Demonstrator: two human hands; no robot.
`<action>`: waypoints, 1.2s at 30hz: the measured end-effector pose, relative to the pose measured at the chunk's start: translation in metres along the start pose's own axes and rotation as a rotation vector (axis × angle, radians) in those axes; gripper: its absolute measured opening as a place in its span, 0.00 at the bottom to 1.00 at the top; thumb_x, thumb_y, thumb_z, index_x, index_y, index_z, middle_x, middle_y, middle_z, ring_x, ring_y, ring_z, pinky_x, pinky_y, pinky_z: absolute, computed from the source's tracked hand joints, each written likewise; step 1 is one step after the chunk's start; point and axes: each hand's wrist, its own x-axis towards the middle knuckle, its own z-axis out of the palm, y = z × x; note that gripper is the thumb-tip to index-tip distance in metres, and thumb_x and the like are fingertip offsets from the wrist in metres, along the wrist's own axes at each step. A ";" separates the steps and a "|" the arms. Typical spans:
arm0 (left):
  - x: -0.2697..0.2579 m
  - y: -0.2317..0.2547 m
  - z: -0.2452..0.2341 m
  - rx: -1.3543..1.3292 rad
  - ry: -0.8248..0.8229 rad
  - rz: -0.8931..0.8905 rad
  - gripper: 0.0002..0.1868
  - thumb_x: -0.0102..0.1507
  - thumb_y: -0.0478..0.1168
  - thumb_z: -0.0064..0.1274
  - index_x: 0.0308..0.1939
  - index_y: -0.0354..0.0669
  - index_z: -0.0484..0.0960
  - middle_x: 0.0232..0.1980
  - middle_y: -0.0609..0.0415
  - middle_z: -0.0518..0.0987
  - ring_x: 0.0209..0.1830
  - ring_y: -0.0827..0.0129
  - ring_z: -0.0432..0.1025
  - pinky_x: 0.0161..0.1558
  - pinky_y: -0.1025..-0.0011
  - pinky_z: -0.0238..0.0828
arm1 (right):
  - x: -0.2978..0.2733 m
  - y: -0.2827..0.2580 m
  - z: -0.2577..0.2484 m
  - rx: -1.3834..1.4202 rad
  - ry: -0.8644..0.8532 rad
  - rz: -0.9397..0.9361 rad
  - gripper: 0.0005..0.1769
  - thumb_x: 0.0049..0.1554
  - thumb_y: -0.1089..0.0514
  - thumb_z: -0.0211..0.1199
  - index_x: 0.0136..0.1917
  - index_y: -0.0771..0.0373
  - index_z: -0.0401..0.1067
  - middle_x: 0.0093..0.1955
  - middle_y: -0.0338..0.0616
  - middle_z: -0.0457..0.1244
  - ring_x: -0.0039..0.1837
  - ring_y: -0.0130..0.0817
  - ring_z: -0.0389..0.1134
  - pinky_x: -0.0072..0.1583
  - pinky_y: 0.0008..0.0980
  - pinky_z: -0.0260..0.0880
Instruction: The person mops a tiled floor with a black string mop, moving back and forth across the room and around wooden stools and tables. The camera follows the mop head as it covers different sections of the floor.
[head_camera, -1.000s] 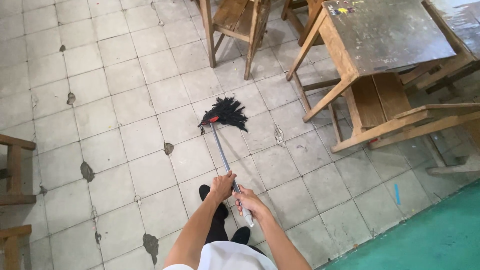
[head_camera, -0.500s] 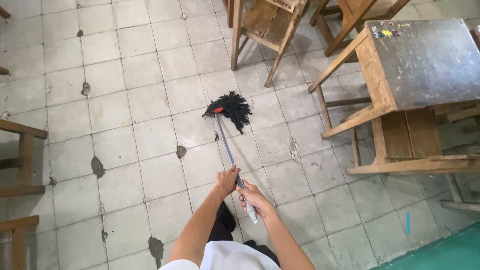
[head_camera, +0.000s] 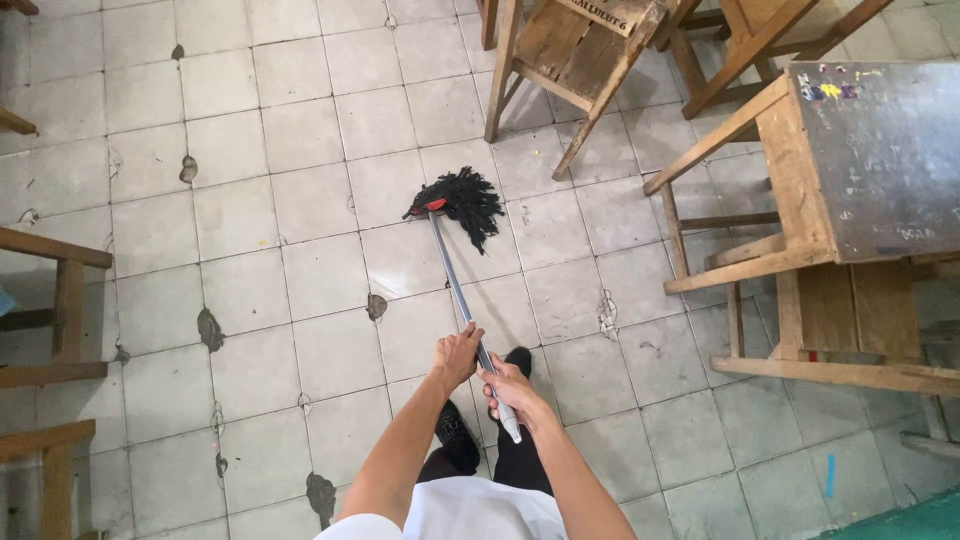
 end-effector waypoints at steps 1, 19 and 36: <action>0.007 -0.001 -0.001 -0.004 -0.001 -0.010 0.30 0.58 0.37 0.52 0.65 0.61 0.70 0.71 0.65 0.69 0.51 0.51 0.80 0.54 0.54 0.79 | 0.004 -0.007 -0.001 -0.006 -0.007 0.004 0.38 0.60 0.56 0.61 0.81 0.54 0.54 0.30 0.43 0.61 0.24 0.28 0.62 0.23 0.29 0.68; 0.152 -0.029 -0.086 -0.186 0.087 -0.273 0.31 0.59 0.35 0.50 0.68 0.61 0.70 0.75 0.63 0.67 0.54 0.51 0.79 0.56 0.55 0.77 | 0.128 -0.180 -0.039 -0.265 -0.197 0.042 0.42 0.62 0.52 0.62 0.83 0.57 0.48 0.33 0.44 0.62 0.26 0.28 0.63 0.24 0.30 0.69; 0.227 -0.170 -0.212 -0.354 0.018 -0.403 0.35 0.60 0.34 0.47 0.72 0.64 0.65 0.79 0.63 0.61 0.58 0.48 0.77 0.60 0.53 0.76 | 0.238 -0.324 0.081 -0.352 -0.219 0.058 0.39 0.62 0.53 0.61 0.82 0.56 0.50 0.32 0.43 0.61 0.24 0.27 0.62 0.24 0.29 0.68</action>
